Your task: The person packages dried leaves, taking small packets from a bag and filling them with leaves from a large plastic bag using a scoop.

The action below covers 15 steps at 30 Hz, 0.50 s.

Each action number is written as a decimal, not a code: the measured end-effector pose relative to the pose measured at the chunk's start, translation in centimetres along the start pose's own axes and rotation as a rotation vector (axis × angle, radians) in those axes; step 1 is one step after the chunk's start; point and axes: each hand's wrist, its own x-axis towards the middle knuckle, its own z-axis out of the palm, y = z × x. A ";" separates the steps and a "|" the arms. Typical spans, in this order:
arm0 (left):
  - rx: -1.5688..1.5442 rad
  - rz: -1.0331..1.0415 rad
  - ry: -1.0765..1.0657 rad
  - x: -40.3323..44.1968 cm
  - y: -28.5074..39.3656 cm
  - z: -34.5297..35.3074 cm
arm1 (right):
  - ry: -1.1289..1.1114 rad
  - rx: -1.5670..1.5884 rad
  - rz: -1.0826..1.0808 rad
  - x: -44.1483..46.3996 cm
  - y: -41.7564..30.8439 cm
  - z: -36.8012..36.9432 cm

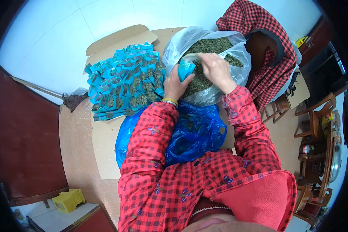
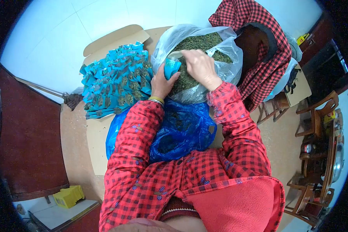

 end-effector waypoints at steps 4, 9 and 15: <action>-0.036 -0.015 -0.010 -0.1 0.1 0.0 | -0.132 -0.084 0.134 -0.2 1.4 -0.1; -0.040 -0.004 -0.010 -0.1 -0.4 0.1 | -0.088 0.239 0.057 -0.6 -0.1 2.6; -0.011 0.066 -0.039 -0.4 -0.6 0.0 | -0.709 0.597 0.302 0.7 1.1 4.3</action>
